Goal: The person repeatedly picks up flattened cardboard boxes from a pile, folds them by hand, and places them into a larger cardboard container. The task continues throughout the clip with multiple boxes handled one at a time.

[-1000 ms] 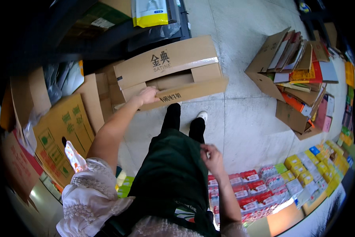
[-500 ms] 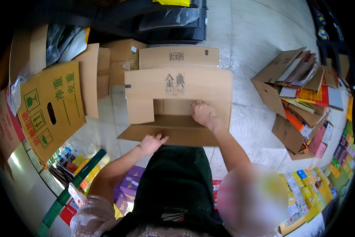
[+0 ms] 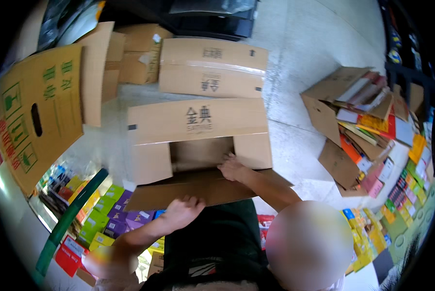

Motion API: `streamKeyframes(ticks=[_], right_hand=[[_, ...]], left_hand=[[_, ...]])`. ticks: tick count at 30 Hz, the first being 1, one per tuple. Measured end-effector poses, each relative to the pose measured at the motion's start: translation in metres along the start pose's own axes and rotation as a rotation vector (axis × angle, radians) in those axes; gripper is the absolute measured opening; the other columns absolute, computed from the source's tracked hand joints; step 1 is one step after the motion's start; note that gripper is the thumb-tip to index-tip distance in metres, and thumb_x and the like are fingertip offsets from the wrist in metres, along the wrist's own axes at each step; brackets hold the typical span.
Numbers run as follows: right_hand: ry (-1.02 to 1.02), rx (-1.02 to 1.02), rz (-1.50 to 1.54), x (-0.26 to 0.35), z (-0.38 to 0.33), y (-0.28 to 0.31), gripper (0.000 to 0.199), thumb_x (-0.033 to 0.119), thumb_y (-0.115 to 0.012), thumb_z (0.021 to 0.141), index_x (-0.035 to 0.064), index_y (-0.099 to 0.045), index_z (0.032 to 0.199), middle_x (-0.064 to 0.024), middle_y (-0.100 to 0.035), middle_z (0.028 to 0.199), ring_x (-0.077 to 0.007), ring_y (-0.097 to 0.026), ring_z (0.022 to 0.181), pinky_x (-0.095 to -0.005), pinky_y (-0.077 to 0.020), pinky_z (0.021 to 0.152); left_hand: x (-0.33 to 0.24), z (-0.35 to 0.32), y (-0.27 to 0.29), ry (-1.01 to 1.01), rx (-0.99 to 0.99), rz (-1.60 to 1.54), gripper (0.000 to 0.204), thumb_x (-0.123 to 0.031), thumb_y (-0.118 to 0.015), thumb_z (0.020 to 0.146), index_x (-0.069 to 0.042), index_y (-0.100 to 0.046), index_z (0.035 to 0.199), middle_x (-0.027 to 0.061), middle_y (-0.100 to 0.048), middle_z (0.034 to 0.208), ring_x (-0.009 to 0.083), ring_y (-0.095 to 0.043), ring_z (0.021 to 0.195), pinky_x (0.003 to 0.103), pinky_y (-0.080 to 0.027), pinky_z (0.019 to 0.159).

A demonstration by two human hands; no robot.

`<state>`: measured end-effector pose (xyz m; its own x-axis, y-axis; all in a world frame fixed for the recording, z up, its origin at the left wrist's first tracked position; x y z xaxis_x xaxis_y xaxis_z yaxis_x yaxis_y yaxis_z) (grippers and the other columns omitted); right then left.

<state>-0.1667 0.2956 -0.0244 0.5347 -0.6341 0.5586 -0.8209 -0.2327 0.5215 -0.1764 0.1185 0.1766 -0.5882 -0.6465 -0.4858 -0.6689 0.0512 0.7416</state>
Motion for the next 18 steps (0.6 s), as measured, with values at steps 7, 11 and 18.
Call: streamKeyframes(ticks=[7, 11, 18], right_hand=[[-0.146, 0.073, -0.183, -0.007, -0.008, 0.001, 0.027, 0.021, -0.043, 0.085, 0.0097, -0.064, 0.098, -0.0089, -0.059, 0.109, -0.0253, -0.052, 0.106, -0.0412, -0.0388, 0.091], [-0.196, -0.122, -0.143, 0.035, -0.049, 0.0, 0.025, 0.02, -0.045, 0.082, 0.0078, -0.065, 0.089, -0.0085, -0.063, 0.099, -0.0264, -0.058, 0.097, -0.0415, -0.0442, 0.085], [-0.153, -0.542, 0.215, 0.112, -0.089, -0.064, 0.023, 0.02, -0.046, 0.079, 0.0092, -0.066, 0.085, -0.0093, -0.064, 0.095, -0.028, -0.059, 0.089, -0.0424, -0.0458, 0.081]], left_hand=[[-0.032, -0.078, -0.019, -0.041, 0.017, 0.038, 0.034, -0.015, -0.053, 0.068, -0.008, -0.056, 0.1, 0.0093, -0.054, 0.079, 0.0227, -0.058, 0.069, 0.031, -0.049, 0.052], [-0.026, -0.114, -0.079, 0.073, 0.199, -0.09, 0.033, -0.014, -0.056, 0.067, -0.013, -0.057, 0.1, 0.0111, -0.056, 0.083, 0.0265, -0.06, 0.074, 0.036, -0.05, 0.057], [-0.053, -0.155, -0.14, -0.073, 0.499, -0.376, 0.041, -0.031, -0.056, 0.078, -0.014, -0.052, 0.115, 0.0197, -0.056, 0.105, 0.0356, -0.056, 0.095, 0.043, -0.046, 0.081]])
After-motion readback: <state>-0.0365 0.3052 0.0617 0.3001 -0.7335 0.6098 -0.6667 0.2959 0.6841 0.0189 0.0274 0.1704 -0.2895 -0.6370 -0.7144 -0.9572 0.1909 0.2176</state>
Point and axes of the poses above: each hand's wrist, its own z-axis towards the middle knuckle, its own y-axis out of the back of the hand, x = y × z, the point moved 1 cm from there along z, towards the middle knuckle
